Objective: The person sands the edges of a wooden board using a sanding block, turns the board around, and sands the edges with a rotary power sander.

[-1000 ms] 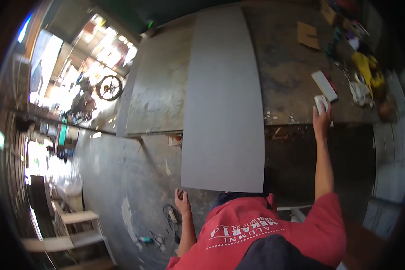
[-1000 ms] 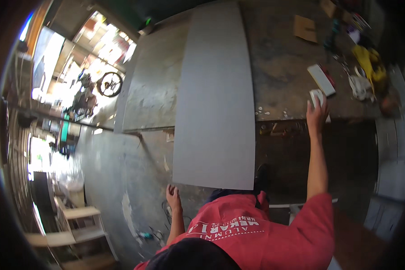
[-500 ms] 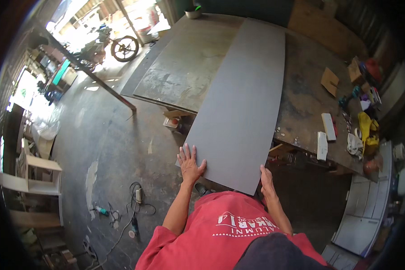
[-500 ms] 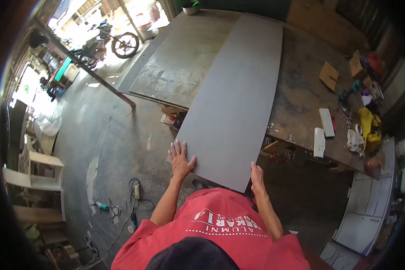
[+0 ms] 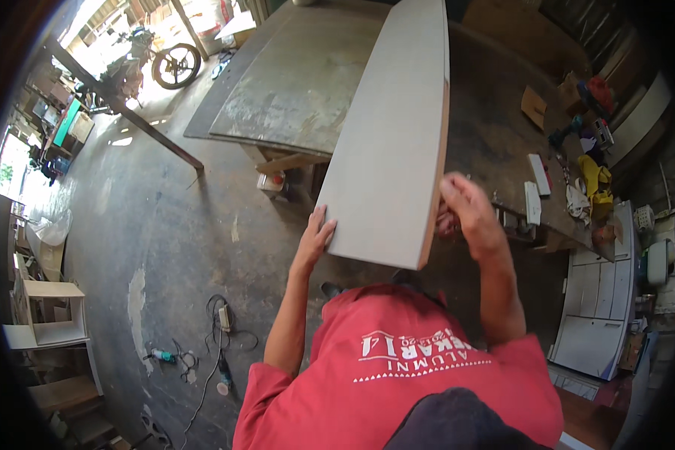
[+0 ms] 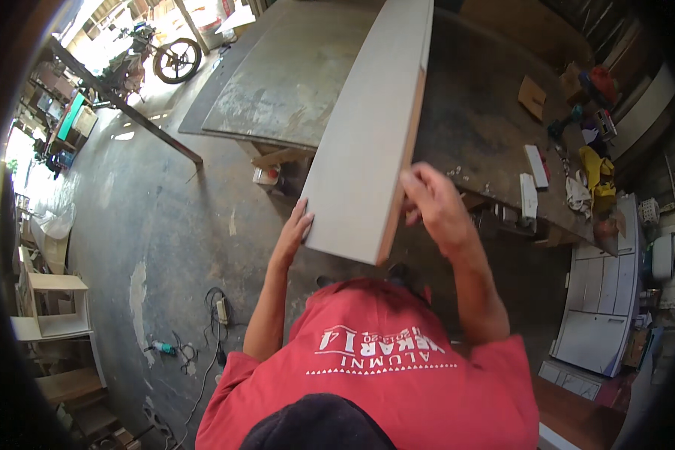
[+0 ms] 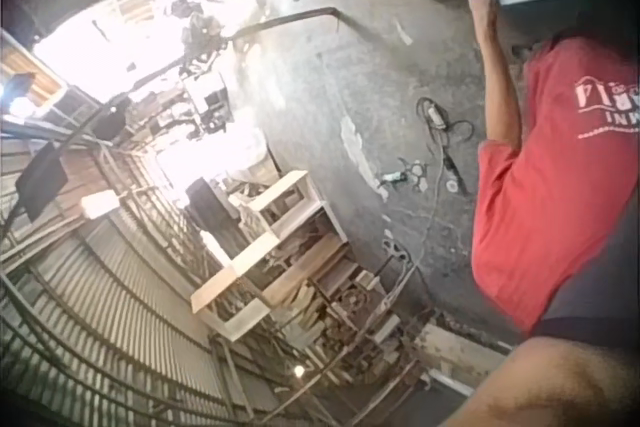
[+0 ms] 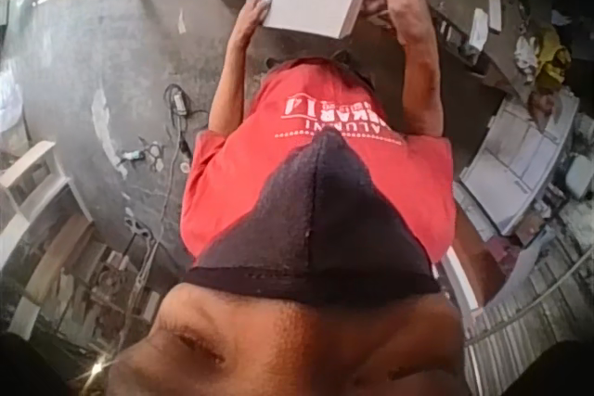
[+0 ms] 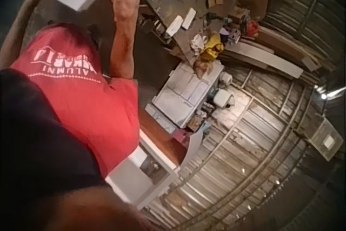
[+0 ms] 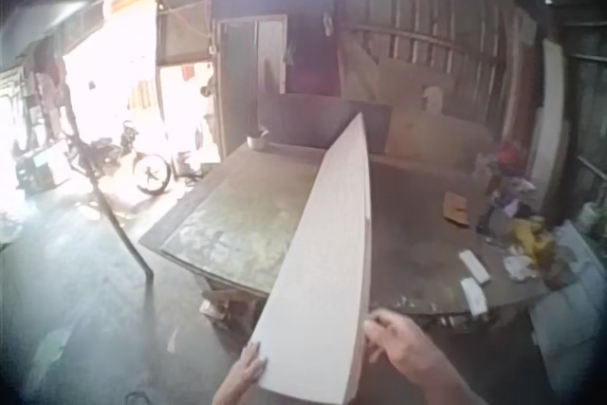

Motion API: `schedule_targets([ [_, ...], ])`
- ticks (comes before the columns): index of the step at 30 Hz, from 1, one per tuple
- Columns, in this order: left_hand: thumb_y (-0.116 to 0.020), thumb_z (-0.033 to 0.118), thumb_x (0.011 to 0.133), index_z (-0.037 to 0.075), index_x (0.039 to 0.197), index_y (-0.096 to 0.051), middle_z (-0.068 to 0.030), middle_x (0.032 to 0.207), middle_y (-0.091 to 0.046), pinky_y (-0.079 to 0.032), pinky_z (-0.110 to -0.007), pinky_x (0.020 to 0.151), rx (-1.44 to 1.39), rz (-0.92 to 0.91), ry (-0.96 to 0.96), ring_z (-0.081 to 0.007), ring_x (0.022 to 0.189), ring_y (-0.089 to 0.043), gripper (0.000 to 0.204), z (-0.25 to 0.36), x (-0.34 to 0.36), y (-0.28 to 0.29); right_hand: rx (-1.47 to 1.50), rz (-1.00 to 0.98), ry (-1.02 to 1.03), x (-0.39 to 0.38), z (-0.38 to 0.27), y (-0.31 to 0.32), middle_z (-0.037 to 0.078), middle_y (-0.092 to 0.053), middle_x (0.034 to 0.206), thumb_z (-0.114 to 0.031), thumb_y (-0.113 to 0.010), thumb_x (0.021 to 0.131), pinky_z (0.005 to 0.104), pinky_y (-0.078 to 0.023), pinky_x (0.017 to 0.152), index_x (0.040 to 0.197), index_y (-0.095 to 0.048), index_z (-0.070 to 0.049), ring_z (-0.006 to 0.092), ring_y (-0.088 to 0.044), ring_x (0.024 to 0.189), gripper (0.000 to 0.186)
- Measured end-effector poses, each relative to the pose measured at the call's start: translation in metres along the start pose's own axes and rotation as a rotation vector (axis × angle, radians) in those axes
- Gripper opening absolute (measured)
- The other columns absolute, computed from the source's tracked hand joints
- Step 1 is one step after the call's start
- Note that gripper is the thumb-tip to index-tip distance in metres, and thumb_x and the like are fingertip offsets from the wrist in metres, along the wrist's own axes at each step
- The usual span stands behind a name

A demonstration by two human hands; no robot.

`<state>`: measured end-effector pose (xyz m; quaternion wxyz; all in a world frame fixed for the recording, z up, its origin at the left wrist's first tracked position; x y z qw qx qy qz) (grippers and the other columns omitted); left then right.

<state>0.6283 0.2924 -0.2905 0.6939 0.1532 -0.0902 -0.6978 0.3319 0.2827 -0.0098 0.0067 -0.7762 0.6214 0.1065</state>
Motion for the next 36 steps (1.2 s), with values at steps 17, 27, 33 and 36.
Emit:
schedule_targets([
  [17, -0.066, 0.006, 0.1, -0.007, 0.122, -0.068, -0.0061, 0.108, -0.073, -0.054, -0.029, 0.09, -0.331, 0.077, -0.451, -0.011, 0.099, -0.065, 0.026, 0.183, -0.051, 0.148, -0.204, -0.278, 0.377, 0.078, 0.057, -0.161, 0.02, -0.036, 0.161, -0.03, -0.065, 0.1, 0.0393, -0.053, 0.096, 0.161, -0.031, -0.01, 0.0315, -0.059, 0.127, 0.073],
  [27, -0.067, 0.012, 0.1, -0.006, 0.122, -0.069, -0.0059, 0.109, -0.073, -0.053, -0.029, 0.09, -0.337, 0.055, -0.397, -0.0105, 0.101, -0.064, 0.028, 0.168, -0.053, 0.142, -0.067, -0.374, 0.305, 0.09, 0.117, -0.172, 0.014, -0.032, 0.165, -0.026, -0.071, 0.098, 0.035, -0.05, 0.1, 0.167, -0.013, -0.021, 0.0236, -0.061, 0.119, 0.089],
  [33, -0.07, 0.012, 0.098, -0.005, 0.115, -0.071, -0.0038, 0.098, -0.074, -0.053, -0.028, 0.084, -0.413, 0.217, -0.391, -0.0098, 0.095, -0.065, 0.024, 0.18, -0.05, 0.121, -0.121, -0.322, 0.384, 0.092, 0.107, -0.167, 0.021, -0.043, 0.156, -0.027, -0.071, 0.096, 0.0363, -0.053, 0.097, 0.164, -0.024, -0.015, 0.0278, -0.058, 0.125, 0.084],
  [36, -0.071, 0.007, 0.096, -0.006, 0.112, -0.071, -0.0032, 0.096, -0.073, -0.054, -0.028, 0.08, -0.272, 0.286, -0.305, -0.0112, 0.091, -0.066, 0.021, 0.163, -0.041, 0.116, -0.082, -0.335, 0.36, 0.096, 0.123, -0.176, 0.02, -0.043, 0.157, -0.029, -0.071, 0.096, 0.0357, -0.052, 0.098, 0.162, -0.029, -0.013, 0.0291, -0.057, 0.128, 0.08],
])
Point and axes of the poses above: each hand's wrist, its own x-axis towards the middle knuckle, its own y-axis out of the back of the hand, z = x × y, the point moved 3 cm from there along x, towards the middle knuckle
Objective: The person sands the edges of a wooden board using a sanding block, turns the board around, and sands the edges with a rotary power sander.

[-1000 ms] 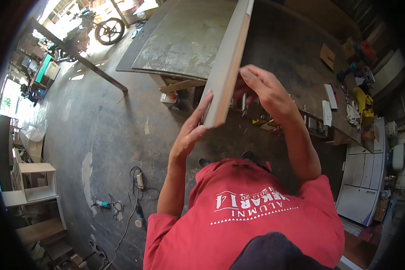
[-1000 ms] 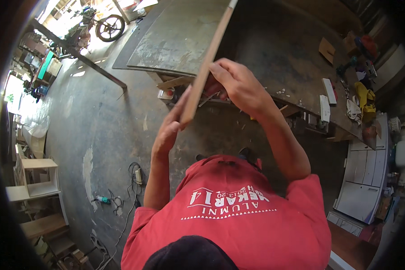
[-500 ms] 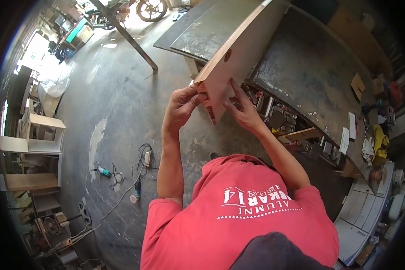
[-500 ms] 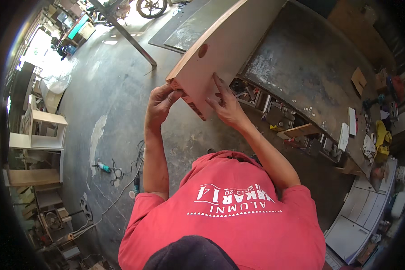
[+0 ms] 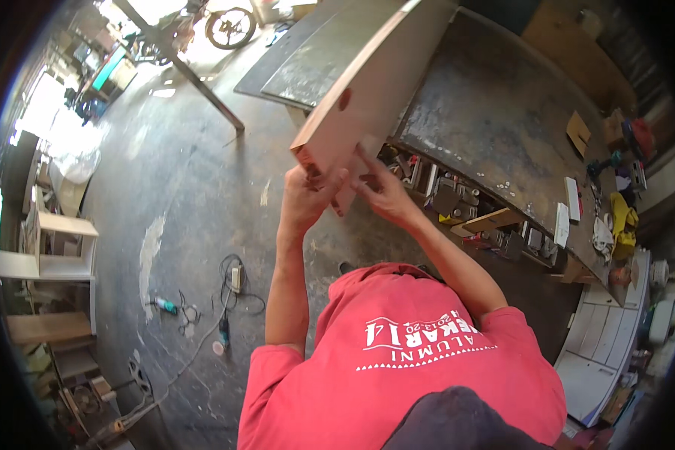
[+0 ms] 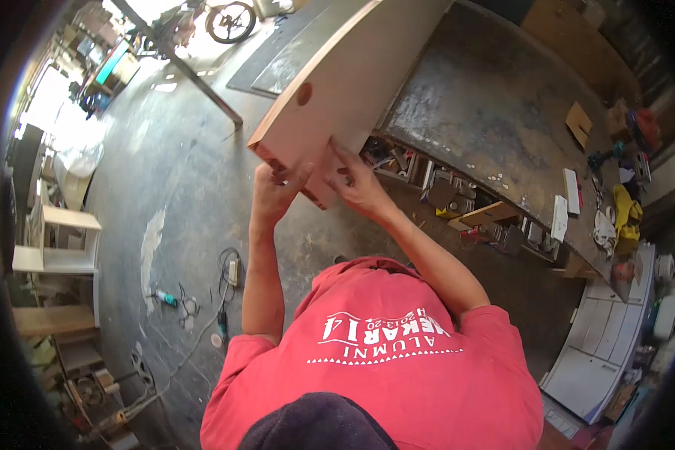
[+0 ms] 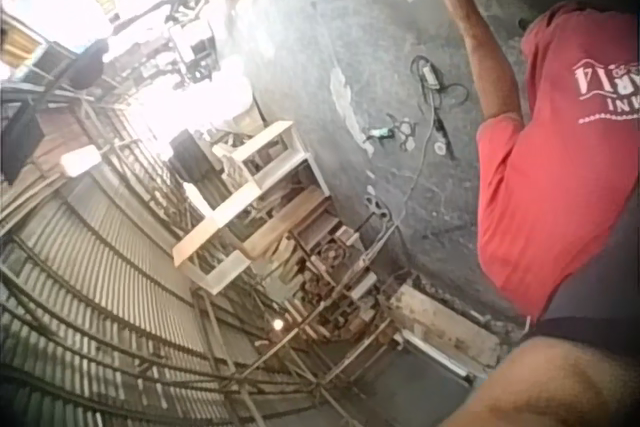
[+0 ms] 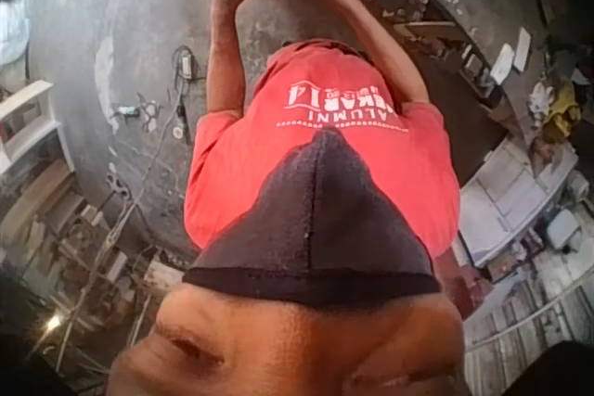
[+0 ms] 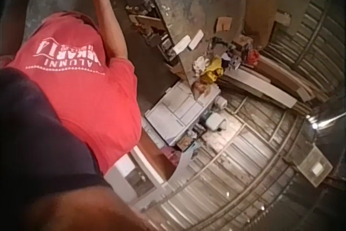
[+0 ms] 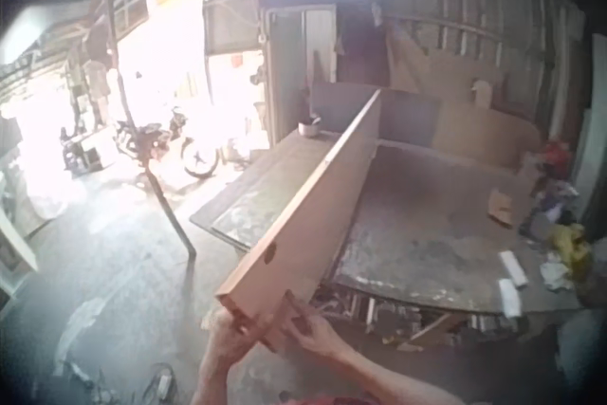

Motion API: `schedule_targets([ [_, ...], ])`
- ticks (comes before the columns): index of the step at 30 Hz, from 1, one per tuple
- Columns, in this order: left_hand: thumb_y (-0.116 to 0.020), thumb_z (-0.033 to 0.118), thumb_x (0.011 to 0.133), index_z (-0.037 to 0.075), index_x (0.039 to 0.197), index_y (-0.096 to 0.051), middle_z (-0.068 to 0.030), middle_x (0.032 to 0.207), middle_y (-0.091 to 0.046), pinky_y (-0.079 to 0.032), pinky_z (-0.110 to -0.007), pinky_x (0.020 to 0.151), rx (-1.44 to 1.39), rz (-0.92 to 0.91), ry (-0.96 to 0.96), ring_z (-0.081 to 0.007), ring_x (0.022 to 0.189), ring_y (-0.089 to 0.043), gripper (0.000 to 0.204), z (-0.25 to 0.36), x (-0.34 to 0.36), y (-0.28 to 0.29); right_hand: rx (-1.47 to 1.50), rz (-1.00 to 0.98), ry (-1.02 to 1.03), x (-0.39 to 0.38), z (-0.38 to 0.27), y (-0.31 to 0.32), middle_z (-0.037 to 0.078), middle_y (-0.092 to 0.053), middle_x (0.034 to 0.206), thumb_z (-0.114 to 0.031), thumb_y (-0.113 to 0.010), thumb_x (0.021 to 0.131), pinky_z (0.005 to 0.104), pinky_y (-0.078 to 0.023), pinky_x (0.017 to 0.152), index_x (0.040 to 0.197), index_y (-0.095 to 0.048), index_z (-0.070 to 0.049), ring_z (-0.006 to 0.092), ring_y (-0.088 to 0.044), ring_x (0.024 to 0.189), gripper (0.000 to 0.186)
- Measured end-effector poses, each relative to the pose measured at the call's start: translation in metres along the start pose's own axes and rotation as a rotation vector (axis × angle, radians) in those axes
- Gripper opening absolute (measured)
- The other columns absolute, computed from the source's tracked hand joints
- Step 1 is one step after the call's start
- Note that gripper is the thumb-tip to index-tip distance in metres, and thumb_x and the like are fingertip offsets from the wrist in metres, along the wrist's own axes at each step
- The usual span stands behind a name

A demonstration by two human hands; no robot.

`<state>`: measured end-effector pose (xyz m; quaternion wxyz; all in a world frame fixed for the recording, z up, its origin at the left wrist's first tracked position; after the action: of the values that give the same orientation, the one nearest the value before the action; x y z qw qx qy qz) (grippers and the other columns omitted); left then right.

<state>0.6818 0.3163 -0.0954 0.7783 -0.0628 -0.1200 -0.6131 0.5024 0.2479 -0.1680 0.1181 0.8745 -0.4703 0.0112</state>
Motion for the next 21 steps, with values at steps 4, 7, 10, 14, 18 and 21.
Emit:
schedule_targets([
  [4, -0.074, 0.005, 0.094, -0.006, 0.111, -0.07, -0.0041, 0.098, -0.073, -0.054, -0.027, 0.077, 0.019, 0.13, 0.015, -0.0133, 0.086, -0.067, 0.021, -0.004, 0.009, 0.006, -0.05, -0.034, -0.145, -0.009, 0.062, -0.005, 0.02, -0.044, 0.157, -0.038, -0.069, 0.096, 0.0361, -0.05, 0.1, 0.16, -0.035, -0.01, 0.0284, -0.056, 0.129, 0.077],
  [7, -0.075, 0.005, 0.092, -0.007, 0.107, -0.07, -0.0078, 0.102, -0.074, -0.054, -0.028, 0.081, -0.062, 0.222, 0.008, -0.0127, 0.09, -0.067, 0.02, -0.005, 0.025, 0.013, -0.103, 0.092, -0.36, -0.03, 0.127, 0.0, 0.02, -0.053, 0.149, -0.049, -0.066, 0.096, 0.0367, -0.048, 0.101, 0.159, -0.035, -0.007, 0.027, -0.06, 0.122, 0.082],
  [10, -0.075, 0.006, 0.092, -0.008, 0.106, -0.069, -0.0083, 0.099, -0.074, -0.054, -0.03, 0.08, 0.025, 0.28, -0.038, -0.0133, 0.089, -0.067, 0.021, -0.002, 0.039, 0.021, -0.027, 0.204, -0.638, -0.049, 0.161, 0.006, 0.019, -0.06, 0.139, -0.056, -0.064, 0.095, 0.0384, -0.052, 0.093, 0.159, -0.033, -0.005, 0.0257, -0.063, 0.114, 0.087],
  [14, -0.075, 0.005, 0.091, -0.005, 0.121, -0.064, -0.0047, 0.114, -0.068, -0.053, -0.029, 0.085, -0.27, 0.352, 0.031, -0.0145, 0.096, -0.066, 0.033, -0.017, 0.045, 0.04, 0.295, 0.123, -0.741, -0.061, 0.14, 0.011, 0.014, -0.064, 0.126, -0.05, -0.061, 0.098, 0.0376, -0.056, 0.08, 0.159, -0.03, -0.005, 0.0222, -0.065, 0.104, 0.082],
  [18, -0.071, 0.002, 0.092, -0.003, 0.134, -0.056, -0.0052, 0.128, -0.062, -0.052, -0.03, 0.093, -0.397, 0.376, 0.106, -0.015, 0.111, -0.063, 0.045, -0.068, 0.032, 0.064, 0.592, 0.14, -0.642, -0.071, 0.115, 0.011, 0.008, -0.066, 0.112, -0.039, -0.055, 0.103, 0.0354, -0.055, 0.075, 0.144, -0.047, -0.002, 0.0159, -0.065, 0.096, 0.056],
  [21, -0.071, 0.001, 0.092, -0.002, 0.137, -0.054, -0.0072, 0.13, -0.063, -0.052, -0.033, 0.099, -0.522, 0.416, 0.242, -0.0175, 0.114, -0.064, 0.048, -0.101, 0.014, 0.061, 0.465, 0.278, -0.659, -0.078, 0.135, 0.013, 0.009, -0.067, 0.107, -0.031, -0.051, 0.103, 0.0348, -0.056, 0.075, 0.128, -0.056, -0.001, 0.0157, -0.066, 0.094, 0.04],
])
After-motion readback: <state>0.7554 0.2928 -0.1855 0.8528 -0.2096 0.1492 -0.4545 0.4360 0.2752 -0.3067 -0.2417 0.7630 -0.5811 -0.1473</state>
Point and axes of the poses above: each hand's wrist, its own x-axis towards the middle knuckle, its own y-axis out of the back of the hand, z = x × y, the point moved 3 cm from there along x, towards the middle knuckle
